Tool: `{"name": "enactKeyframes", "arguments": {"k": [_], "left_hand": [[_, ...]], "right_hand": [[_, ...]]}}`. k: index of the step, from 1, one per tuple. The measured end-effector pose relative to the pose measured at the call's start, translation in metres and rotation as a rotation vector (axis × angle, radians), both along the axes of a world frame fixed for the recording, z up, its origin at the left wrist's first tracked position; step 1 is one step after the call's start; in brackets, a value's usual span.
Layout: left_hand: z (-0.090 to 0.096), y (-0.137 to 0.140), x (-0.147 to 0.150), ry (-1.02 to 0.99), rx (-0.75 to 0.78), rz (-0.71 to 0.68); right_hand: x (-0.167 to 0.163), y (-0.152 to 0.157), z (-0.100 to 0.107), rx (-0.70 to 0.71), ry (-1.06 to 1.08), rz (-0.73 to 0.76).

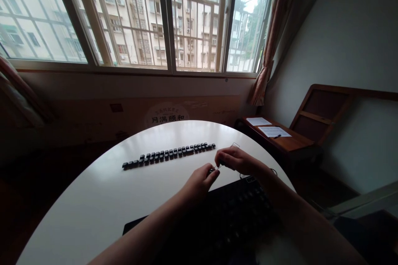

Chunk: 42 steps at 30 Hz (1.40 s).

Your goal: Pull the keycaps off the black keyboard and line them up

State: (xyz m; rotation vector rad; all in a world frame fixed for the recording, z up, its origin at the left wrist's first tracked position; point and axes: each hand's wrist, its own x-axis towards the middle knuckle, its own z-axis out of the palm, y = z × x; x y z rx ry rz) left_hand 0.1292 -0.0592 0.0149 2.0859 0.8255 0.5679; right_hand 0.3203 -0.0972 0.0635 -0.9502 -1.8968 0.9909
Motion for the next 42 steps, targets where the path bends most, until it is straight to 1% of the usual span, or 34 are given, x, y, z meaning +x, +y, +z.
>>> {"name": "enactKeyframes", "arguments": {"k": [2,6,8,12,15,18,20,21,25,27,30,35,39,42], "left_hand": [[0.000,0.001,0.000,-0.048,-0.055,-0.006],[0.002,0.001,0.001,-0.166,-0.210,-0.002],[0.003,0.001,0.002,-0.220,-0.261,0.010],[0.005,0.001,0.001,-0.290,-0.299,0.030],[0.006,0.002,0.000,-0.306,-0.303,0.055],[0.007,0.003,0.000,-0.308,-0.304,0.091],[0.006,0.003,0.000,-0.309,-0.307,0.099],[0.007,0.003,0.000,-0.307,-0.308,0.097],[0.008,0.003,-0.001,-0.310,-0.309,0.092],[0.009,0.004,-0.003,-0.312,-0.320,0.095],[0.008,0.006,-0.004,-0.290,-0.338,0.094],[0.004,0.011,-0.004,-0.296,-0.356,0.084],[0.000,0.011,-0.004,-0.295,-0.398,0.072],[-0.001,0.009,-0.004,-0.290,-0.390,0.064]], "right_hand": [[-0.002,-0.002,0.001,0.071,-0.005,-0.054],[-0.007,-0.004,0.002,0.176,-0.019,-0.176],[-0.010,-0.005,0.002,0.227,-0.022,-0.237],[-0.014,-0.005,0.001,0.290,-0.045,-0.339],[-0.011,-0.005,0.003,0.319,-0.036,-0.454],[-0.008,-0.004,0.007,0.443,-0.086,-0.520],[-0.008,-0.004,0.008,0.527,-0.165,-0.488],[-0.008,-0.003,0.008,0.536,-0.203,-0.450],[-0.012,-0.002,0.002,0.443,-0.324,-0.273],[-0.013,-0.002,-0.001,0.439,-0.385,-0.219],[-0.013,-0.003,-0.002,0.482,-0.452,-0.177],[-0.011,-0.001,-0.003,0.505,-0.438,-0.124],[-0.010,0.002,-0.006,0.498,-0.448,-0.133],[-0.010,0.003,-0.008,0.486,-0.477,-0.147]]}}
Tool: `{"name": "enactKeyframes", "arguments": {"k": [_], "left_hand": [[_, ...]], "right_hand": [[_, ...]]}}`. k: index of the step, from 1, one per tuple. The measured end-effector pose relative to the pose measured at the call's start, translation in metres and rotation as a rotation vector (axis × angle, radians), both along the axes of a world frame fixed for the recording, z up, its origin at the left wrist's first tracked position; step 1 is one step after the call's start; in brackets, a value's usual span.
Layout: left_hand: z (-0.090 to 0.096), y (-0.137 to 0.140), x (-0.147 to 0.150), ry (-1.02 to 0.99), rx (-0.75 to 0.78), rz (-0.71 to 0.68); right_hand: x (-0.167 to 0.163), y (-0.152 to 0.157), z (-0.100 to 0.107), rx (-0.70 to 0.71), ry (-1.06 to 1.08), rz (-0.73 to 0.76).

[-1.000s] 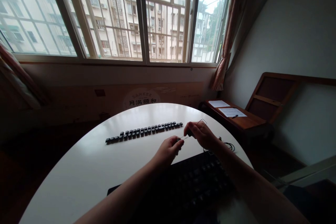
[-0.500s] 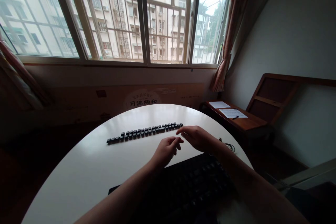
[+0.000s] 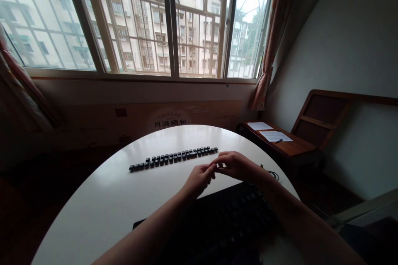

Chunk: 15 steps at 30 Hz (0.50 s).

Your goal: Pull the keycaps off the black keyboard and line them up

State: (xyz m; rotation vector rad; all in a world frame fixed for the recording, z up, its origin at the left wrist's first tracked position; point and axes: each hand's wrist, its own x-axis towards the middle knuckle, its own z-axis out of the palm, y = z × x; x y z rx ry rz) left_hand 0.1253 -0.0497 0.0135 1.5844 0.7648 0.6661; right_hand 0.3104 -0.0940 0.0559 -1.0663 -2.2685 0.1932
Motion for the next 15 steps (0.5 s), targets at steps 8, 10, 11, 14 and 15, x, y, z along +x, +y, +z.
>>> {"name": "enactKeyframes", "arguments": {"k": [8,10,11,14,15], "left_hand": [[-0.0018,-0.0012,0.0014,0.088,-0.006,-0.041],[-0.0004,-0.0012,0.0012,0.093,-0.038,-0.039],[0.0005,-0.0013,0.0009,0.091,-0.056,-0.036],[0.0018,-0.0012,0.0003,0.082,-0.100,-0.030],[0.0015,-0.0009,0.0002,0.083,-0.108,-0.021]], "right_hand": [[0.0014,0.0011,-0.0031,-0.025,-0.064,0.004],[0.0007,0.0019,-0.0047,-0.018,-0.084,-0.004],[0.0000,0.0024,-0.0055,-0.011,-0.091,-0.011],[-0.0012,0.0031,-0.0069,0.015,-0.097,-0.029],[-0.0003,0.0029,-0.0065,0.022,-0.093,-0.036]]}}
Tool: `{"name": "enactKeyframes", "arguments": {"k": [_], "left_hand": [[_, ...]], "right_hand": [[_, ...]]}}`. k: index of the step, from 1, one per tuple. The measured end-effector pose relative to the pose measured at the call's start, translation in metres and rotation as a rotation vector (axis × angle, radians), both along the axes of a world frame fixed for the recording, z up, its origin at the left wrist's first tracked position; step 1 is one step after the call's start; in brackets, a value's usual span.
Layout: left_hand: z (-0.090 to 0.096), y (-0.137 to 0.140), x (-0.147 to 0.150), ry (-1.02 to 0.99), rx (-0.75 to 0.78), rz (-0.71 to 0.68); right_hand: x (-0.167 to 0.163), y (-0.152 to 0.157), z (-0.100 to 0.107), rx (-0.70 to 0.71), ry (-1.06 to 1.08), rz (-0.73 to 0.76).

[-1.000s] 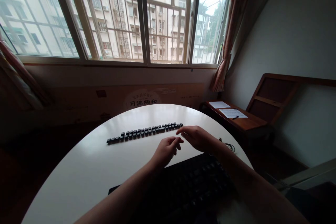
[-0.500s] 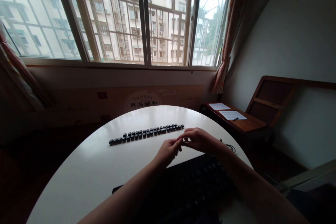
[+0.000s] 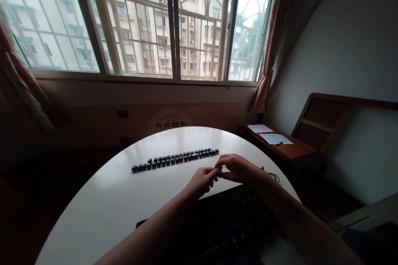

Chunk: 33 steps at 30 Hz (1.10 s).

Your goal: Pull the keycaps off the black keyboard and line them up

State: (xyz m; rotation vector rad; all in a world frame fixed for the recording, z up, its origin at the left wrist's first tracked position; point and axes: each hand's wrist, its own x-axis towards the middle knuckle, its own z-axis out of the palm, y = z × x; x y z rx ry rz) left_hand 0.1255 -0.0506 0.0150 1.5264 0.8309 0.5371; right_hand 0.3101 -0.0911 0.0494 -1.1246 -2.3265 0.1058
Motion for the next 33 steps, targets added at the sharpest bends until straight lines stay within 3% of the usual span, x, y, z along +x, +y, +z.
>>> {"name": "enactKeyframes", "arguments": {"k": [3,6,10,13,21,33], "left_hand": [[-0.003,0.001,0.000,0.052,0.038,0.024],[-0.005,-0.001,0.000,0.204,0.255,-0.034],[-0.003,-0.010,-0.003,0.396,0.597,-0.208],[-0.001,-0.017,-0.005,0.496,0.713,-0.285],[-0.001,-0.017,-0.005,0.543,0.763,-0.339],[0.001,-0.016,-0.005,0.533,0.763,-0.359]], "right_hand": [[0.010,0.000,0.005,0.021,0.047,-0.049],[0.030,0.006,0.013,0.018,0.132,-0.183],[0.060,0.036,0.016,-0.203,0.131,-0.353],[0.076,0.071,0.009,-0.335,0.088,-0.407],[0.096,0.132,-0.022,-0.761,0.015,-0.537],[0.090,0.151,-0.048,-0.794,0.089,-0.507]]}}
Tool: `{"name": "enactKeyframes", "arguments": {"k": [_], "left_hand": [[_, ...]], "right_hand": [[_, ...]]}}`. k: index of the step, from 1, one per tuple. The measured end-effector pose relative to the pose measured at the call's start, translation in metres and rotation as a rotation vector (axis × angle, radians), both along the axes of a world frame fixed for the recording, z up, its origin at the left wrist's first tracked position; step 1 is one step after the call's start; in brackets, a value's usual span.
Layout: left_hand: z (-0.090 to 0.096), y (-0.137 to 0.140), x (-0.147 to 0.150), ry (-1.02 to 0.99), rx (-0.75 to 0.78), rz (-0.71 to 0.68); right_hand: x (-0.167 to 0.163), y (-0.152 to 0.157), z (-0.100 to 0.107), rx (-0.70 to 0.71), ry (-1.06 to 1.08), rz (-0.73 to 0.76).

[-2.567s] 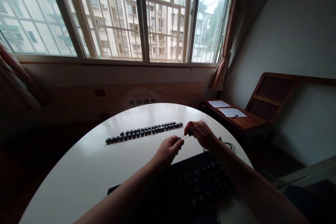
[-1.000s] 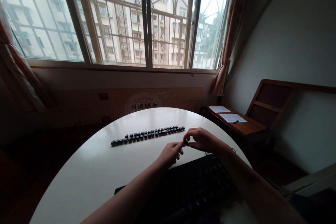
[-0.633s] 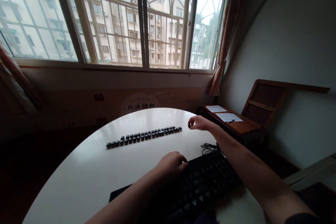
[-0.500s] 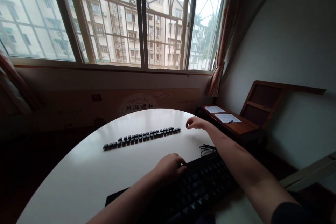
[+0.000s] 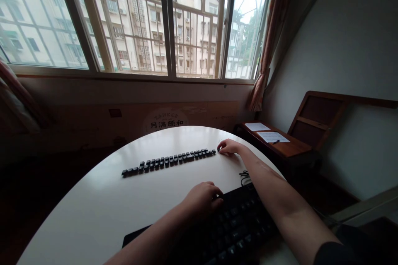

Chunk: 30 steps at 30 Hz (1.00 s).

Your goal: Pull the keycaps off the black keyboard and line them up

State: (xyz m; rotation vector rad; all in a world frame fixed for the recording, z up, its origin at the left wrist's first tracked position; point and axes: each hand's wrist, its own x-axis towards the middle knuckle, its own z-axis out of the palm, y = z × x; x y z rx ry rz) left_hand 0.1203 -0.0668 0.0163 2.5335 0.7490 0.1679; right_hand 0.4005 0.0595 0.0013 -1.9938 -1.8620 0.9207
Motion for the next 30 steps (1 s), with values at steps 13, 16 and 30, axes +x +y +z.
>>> {"name": "enactKeyframes", "arguments": {"k": [13,16,30], "left_hand": [[0.0022,-0.0006,0.0005,-0.006,-0.035,-0.007],[0.0017,-0.0008,0.0008,-0.015,-0.027,-0.008],[0.0036,-0.0003,0.0015,-0.004,-0.029,-0.008]], "right_hand": [[0.0001,0.0041,-0.0086,0.119,-0.003,-0.026],[0.0002,0.0054,-0.0089,0.140,-0.002,-0.036],[-0.0009,0.0058,-0.0101,0.111,0.000,-0.023]]}}
